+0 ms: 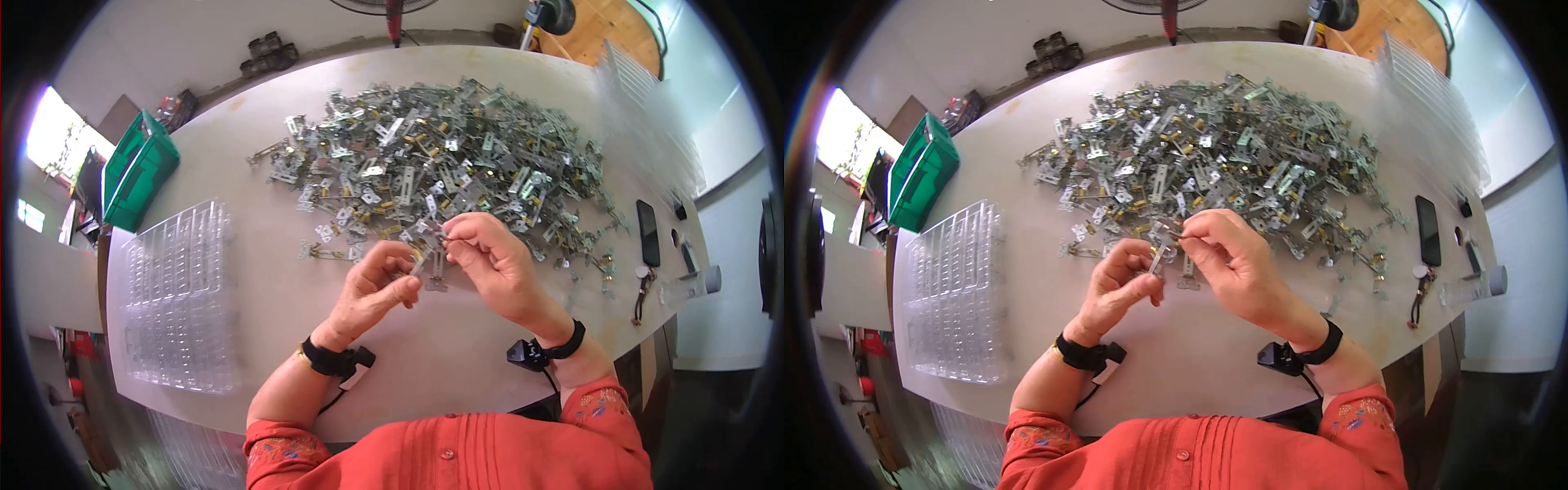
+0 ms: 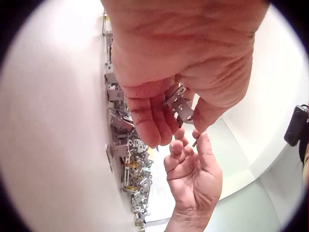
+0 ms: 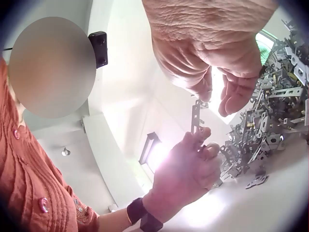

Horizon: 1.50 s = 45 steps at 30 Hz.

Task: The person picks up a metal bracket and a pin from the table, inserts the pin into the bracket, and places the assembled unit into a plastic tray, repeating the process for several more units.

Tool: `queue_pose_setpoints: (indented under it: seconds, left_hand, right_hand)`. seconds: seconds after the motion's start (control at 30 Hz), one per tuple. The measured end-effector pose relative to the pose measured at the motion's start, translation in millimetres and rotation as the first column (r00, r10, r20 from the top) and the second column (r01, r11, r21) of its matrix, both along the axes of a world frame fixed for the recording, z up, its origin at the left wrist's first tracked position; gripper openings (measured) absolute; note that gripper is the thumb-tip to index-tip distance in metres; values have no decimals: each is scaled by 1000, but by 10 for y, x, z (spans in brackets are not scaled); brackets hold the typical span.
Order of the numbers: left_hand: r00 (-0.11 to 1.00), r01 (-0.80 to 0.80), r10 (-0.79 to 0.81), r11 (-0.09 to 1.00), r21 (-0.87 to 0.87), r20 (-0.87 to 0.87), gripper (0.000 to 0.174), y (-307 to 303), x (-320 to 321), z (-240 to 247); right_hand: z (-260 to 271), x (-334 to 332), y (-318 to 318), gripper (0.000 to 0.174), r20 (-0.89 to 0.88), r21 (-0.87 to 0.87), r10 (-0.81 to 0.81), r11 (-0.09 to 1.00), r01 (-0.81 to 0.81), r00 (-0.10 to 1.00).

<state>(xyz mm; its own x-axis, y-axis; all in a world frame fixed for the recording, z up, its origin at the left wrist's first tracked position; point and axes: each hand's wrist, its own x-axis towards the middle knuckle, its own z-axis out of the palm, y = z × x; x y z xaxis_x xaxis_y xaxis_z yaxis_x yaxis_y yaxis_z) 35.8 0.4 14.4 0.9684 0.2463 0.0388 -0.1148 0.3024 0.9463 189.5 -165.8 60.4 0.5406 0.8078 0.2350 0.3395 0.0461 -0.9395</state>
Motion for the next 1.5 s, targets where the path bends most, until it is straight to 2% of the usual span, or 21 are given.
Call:
queue_pose_setpoints:
  seconds: [0.03,0.1,0.17,0.2,0.27,0.3,0.37,0.43,0.5,0.57,0.6,0.93,1.07,1.17,1.23,1.27,1.33,1.37,1.43,1.47,1.5]
  left_hand:
    - [997,71,-71,997,-20,-4,33,5,-9,6]
    - [990,139,-141,989,-50,-27,33,-3,-16,21]
    - [983,183,-183,983,-21,-20,34,-5,-8,9]
    - [982,187,-187,982,-7,-17,34,-3,-3,-7]
    - [984,176,-176,984,-18,-8,34,-15,5,-31]
    - [982,190,-191,982,-16,-14,33,-12,9,-8]
    - [990,136,-137,990,44,28,32,-51,32,-32]
    - [997,10,-31,953,302,64,32,-67,49,0]
    - [998,-36,16,943,332,62,30,-89,57,73]
    - [976,-198,116,819,539,182,30,-111,77,88]
    - [960,-267,160,773,575,231,29,-135,80,116]
    - [934,-352,251,548,759,252,19,-186,86,192]
    - [919,-374,322,529,762,227,18,-134,38,369]
    - [886,-420,433,597,684,166,20,-20,-68,626]
    - [858,-458,487,583,670,163,18,105,-154,813]
    - [856,-461,491,578,674,164,18,180,-198,896]
    - [806,-534,559,541,650,197,16,344,-300,1074]
    - [793,-540,582,533,652,181,15,417,-388,1212]
    - [749,-551,634,436,711,191,15,623,-558,1383]
    - [712,-565,673,385,729,197,15,735,-656,1452]
    - [674,-577,709,333,746,204,16,870,-760,1499]
  right_hand:
    - [-14,-6,30,7,2,125,-7,992,6,1000]
    - [22,-29,25,8,-28,146,57,988,-52,998]
    - [78,-84,20,8,-283,96,93,993,-69,954]
    - [91,-86,12,8,-286,115,144,987,-116,947]
    - [95,-73,-1,9,-230,28,77,997,-72,970]
    - [98,-91,15,9,-233,44,125,992,-118,964]
    - [95,-121,28,9,-169,44,5,999,3,986]
    - [68,-123,35,9,-125,54,-8,998,15,992]
    - [62,-112,32,9,-82,65,-36,997,41,996]
    - [71,-94,24,8,-28,42,-89,995,90,996]
    - [66,-90,27,9,-29,35,-102,994,103,994]
    - [46,-52,2,10,-42,50,-89,995,91,995]
    - [163,-133,50,11,-15,211,-170,963,169,985]
    - [185,-64,-21,11,-21,257,-177,950,176,984]
    - [206,-69,-49,9,-92,150,-42,987,55,995]
    - [205,-83,-46,9,-93,154,-36,987,50,995]
    - [171,-126,-21,8,-213,3,216,975,-220,953]
    - [134,-171,-8,8,-213,8,220,975,-223,952]
    - [37,-314,25,9,-277,-100,367,908,-406,888]
    - [8,-384,42,9,-276,-95,370,908,-408,887]
    - [-17,-454,58,9,-320,-174,422,854,-491,848]
